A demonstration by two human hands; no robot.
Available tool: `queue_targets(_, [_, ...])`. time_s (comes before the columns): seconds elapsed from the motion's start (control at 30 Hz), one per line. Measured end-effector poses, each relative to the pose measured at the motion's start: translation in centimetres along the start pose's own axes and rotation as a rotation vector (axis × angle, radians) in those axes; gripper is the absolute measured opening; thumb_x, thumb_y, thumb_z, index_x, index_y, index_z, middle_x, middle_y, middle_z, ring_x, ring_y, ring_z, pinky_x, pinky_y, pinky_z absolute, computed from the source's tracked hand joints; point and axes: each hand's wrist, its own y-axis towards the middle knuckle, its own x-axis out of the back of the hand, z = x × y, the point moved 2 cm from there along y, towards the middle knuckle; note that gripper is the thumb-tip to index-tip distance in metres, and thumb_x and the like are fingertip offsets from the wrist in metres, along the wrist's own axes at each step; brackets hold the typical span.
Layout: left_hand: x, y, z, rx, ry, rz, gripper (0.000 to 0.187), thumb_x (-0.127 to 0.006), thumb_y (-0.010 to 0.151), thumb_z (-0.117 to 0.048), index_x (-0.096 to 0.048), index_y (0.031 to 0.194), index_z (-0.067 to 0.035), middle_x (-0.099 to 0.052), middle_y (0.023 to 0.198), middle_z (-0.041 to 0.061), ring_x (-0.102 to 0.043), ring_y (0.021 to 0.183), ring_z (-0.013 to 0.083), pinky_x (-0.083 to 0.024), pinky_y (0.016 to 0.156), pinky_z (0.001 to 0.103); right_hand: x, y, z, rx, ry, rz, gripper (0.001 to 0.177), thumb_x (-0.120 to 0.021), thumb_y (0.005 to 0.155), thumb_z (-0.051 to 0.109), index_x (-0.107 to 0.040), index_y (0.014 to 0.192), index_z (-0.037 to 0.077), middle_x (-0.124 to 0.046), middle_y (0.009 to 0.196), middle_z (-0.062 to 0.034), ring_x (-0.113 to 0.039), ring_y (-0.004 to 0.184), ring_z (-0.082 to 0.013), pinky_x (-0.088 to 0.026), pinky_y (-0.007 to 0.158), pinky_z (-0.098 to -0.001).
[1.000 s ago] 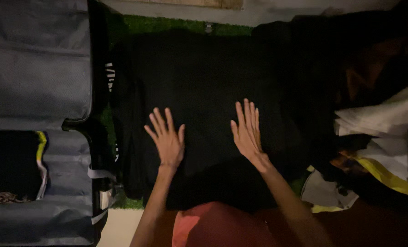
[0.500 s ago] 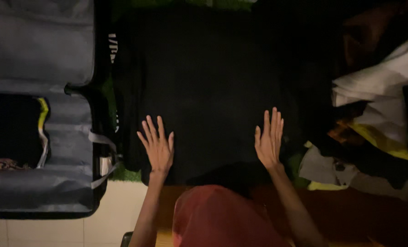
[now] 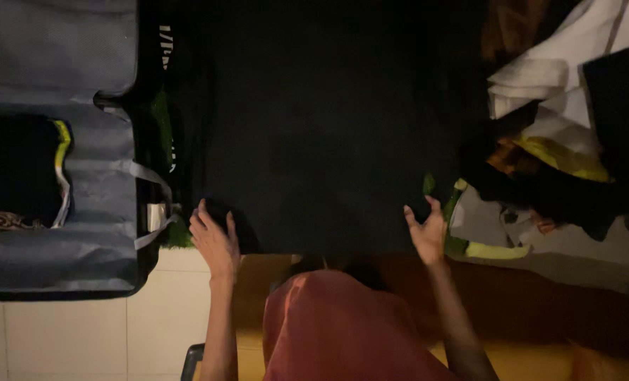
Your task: The person folds shirts by hand on a green surface and places them into an open suitcase.
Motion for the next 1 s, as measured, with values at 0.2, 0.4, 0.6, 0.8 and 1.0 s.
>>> queue_targets(0.2, [1.5,-2.4,1.6,0.162,0.078,0.071,0.039,-0.068,0.101,-0.030,-0.055,0.127,-0.004,-0.059,0.122,0.019,-0.058,0.114,0.0393,-0.047,0.095,0.052,0.1,2.0,-10.0,-0.244,-0.012,0.285,0.063,-0.077,0.097,0.040,-0.063,0.136,-0.009,-0.060,0.084,-0.0436,-0.060,0.072,-0.0358,-0.061,0.089,-0.0328])
queue_targets(0.4, [-2.3,-6.0,7.6,0.171,-0.090,-0.050,0.050,-0.078,0.095,-0.032,-0.051,0.119,0.002,-0.058,0.113,0.025,-0.063,0.097,0.0451,-0.051,0.081,0.051,1.2,1.2,-13.8,-0.035,0.344,0.460,0.055,-0.080,0.090,0.021,-0.064,0.126,-0.016,-0.072,0.115,-0.0172,-0.066,0.103,-0.0229,-0.056,0.087,-0.0363])
queue_targets(0.6, [-6.4,-7.4,12.4,0.477,-0.758,-0.097,0.056,-0.082,0.090,-0.030,-0.047,0.121,0.001,-0.058,0.099,0.006,-0.059,0.083,0.0176,-0.048,0.074,0.033,3.0,-0.8,-10.9,-0.184,0.618,0.554,0.069,-0.080,0.092,0.009,-0.042,0.139,-0.026,-0.054,0.102,-0.0262,-0.070,0.091,-0.0303,-0.061,0.085,-0.0470])
queue_targets(0.8, [-1.4,-7.8,11.6,0.587,-0.792,0.282,0.029,-0.076,0.093,-0.032,-0.062,0.094,-0.007,-0.045,0.071,-0.005,-0.038,0.066,0.0078,-0.031,0.059,0.026,5.7,-1.3,-9.4,-0.336,0.284,0.483,0.097,-0.082,0.087,0.026,-0.025,0.155,-0.012,-0.061,0.134,-0.0369,-0.078,0.097,-0.0362,-0.055,0.099,-0.0398])
queue_targets(1.0, [0.9,-7.1,12.8,0.399,-0.780,0.424,0.047,-0.080,0.100,-0.028,-0.044,0.082,-0.004,-0.035,0.076,-0.007,-0.034,0.071,0.0060,-0.032,0.059,0.026,7.7,-1.6,-5.7,-0.258,0.258,0.327,0.095,-0.084,0.085,0.029,-0.033,0.154,-0.010,-0.029,0.159,-0.0299,-0.051,0.129,-0.0276,-0.061,0.085,-0.0446])
